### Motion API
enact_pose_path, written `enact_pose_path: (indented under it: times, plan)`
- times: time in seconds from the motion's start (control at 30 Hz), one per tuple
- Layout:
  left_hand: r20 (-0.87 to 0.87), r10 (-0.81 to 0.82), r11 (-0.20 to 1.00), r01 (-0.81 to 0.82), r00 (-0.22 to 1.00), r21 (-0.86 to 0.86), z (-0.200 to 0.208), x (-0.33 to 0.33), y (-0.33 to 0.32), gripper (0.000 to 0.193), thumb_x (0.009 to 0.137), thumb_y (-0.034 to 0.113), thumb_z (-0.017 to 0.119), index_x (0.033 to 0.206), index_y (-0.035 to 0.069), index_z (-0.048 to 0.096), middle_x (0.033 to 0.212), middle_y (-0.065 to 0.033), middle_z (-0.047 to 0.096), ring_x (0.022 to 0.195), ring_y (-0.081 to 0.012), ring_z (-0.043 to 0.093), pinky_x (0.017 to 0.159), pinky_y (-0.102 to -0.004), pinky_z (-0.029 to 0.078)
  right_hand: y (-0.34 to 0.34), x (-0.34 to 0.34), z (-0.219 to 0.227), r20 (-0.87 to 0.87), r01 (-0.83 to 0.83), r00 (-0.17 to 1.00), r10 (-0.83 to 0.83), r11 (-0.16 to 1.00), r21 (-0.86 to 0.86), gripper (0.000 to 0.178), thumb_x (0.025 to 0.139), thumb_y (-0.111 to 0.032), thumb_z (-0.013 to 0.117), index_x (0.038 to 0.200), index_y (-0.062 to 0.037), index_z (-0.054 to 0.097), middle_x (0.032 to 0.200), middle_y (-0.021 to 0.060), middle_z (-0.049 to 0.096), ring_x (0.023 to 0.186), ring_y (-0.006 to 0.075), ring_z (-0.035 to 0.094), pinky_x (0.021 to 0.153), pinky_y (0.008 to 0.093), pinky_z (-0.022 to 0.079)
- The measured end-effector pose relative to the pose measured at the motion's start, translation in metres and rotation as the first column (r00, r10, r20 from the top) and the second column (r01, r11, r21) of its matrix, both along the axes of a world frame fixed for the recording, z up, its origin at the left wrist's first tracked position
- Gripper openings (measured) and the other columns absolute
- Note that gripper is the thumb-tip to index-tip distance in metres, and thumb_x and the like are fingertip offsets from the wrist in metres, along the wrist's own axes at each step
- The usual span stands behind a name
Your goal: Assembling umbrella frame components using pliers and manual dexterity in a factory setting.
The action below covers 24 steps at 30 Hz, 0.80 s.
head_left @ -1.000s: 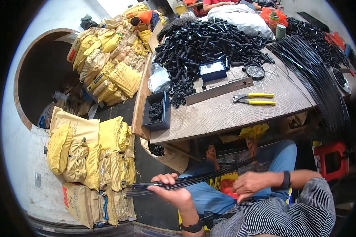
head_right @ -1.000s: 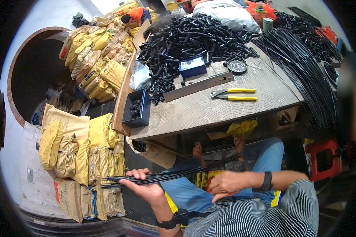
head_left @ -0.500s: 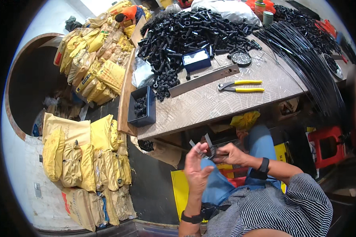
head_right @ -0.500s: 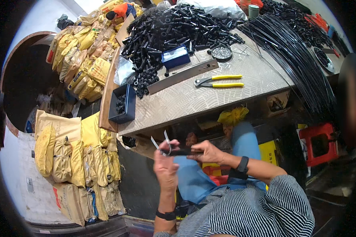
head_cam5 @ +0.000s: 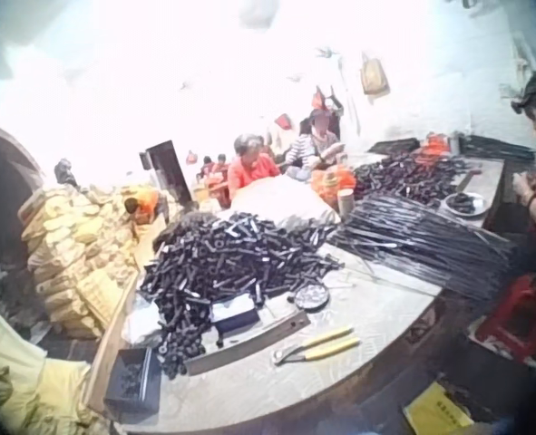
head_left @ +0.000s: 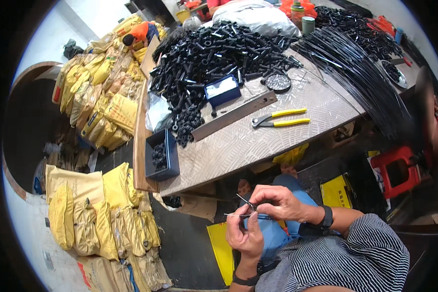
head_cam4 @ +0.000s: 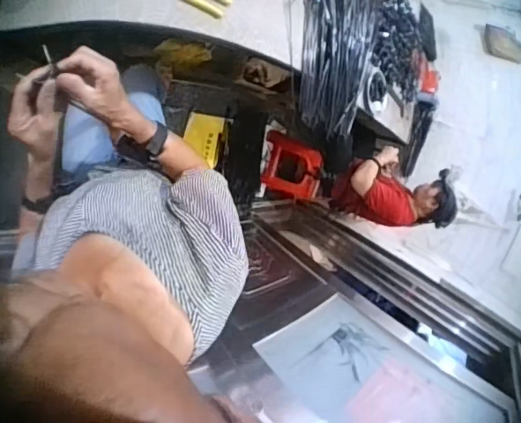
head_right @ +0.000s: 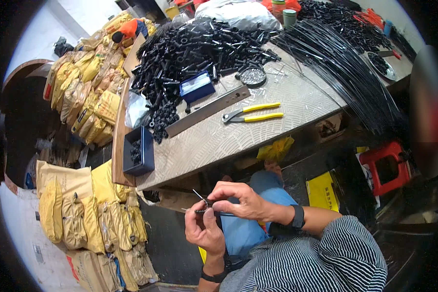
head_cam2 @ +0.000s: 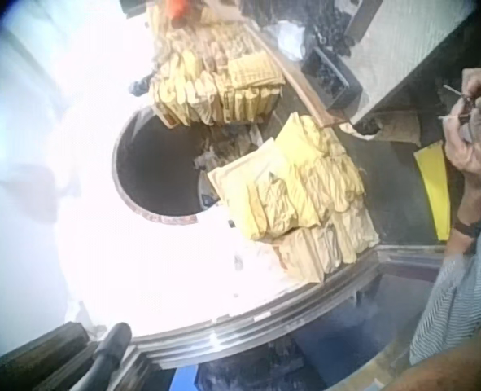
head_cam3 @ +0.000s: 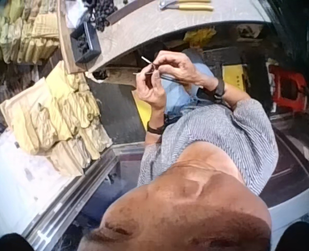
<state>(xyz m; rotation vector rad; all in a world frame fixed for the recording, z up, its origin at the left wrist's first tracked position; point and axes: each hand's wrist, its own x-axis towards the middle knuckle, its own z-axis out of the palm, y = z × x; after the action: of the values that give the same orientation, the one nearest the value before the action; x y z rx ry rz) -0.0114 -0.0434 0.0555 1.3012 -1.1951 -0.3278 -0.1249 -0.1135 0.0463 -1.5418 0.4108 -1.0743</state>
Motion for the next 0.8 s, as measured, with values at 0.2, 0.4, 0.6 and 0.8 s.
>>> enact_pose_path:
  times: [0.2,0.4,0.6,0.8]
  plan:
    - [-0.640,-0.536,0.781,0.611,0.550,-0.130,0.001,0.030,-0.016,0.032,0.073,0.024,0.071,0.088,-0.001,0.055,0.076,-0.0025,0.048,0.069,-0.0133,0.046,0.071,-0.0262,0.039,-0.010,-0.004,0.016,-0.029,-0.188,0.981,0.193,0.976,0.114,0.022,0.073,-0.014,0.071,0.076,-0.0008,0.054,0.069,0.0028,0.055,0.064,0.0095,0.050,0.058,0.0246,0.040]
    - [-0.635,-0.650,0.661,0.723,0.418,-0.201,-0.006,0.057,-0.023,0.018,0.071,0.007,0.069,0.086,-0.001,0.063,0.071,-0.0020,0.050,0.064,-0.0099,0.041,0.061,-0.0236,0.032,-0.067,0.011,0.051,-0.294,-0.719,0.568,0.768,0.638,0.275,0.018,0.078,-0.013,0.066,0.084,0.0010,0.058,0.077,0.0054,0.059,0.069,0.0126,0.054,0.062,0.0261,0.043]
    - [-0.647,-0.601,0.720,0.670,0.469,-0.182,-0.016,0.062,-0.029,0.016,0.070,0.002,0.062,0.084,-0.002,0.057,0.068,-0.0054,0.046,0.068,-0.0167,0.042,0.065,-0.0292,0.036,-0.213,0.084,0.064,-0.683,-0.292,0.703,-0.195,0.797,-0.528,0.013,0.079,-0.006,0.053,0.088,-0.0005,0.060,0.080,0.0147,0.061,0.076,0.0307,0.060,0.066,0.0357,0.047]
    - [-0.649,-0.604,0.719,0.667,0.463,-0.194,-0.017,0.063,-0.027,0.024,0.074,0.008,0.064,0.096,-0.002,0.060,0.073,-0.0020,0.045,0.068,-0.0113,0.038,0.065,-0.0238,0.030,-0.290,0.163,0.018,-0.523,-0.304,0.612,-0.593,0.434,-0.848,0.020,0.072,-0.005,0.055,0.091,-0.0091,0.059,0.096,0.0041,0.057,0.095,0.0219,0.053,0.077,0.0343,0.042]
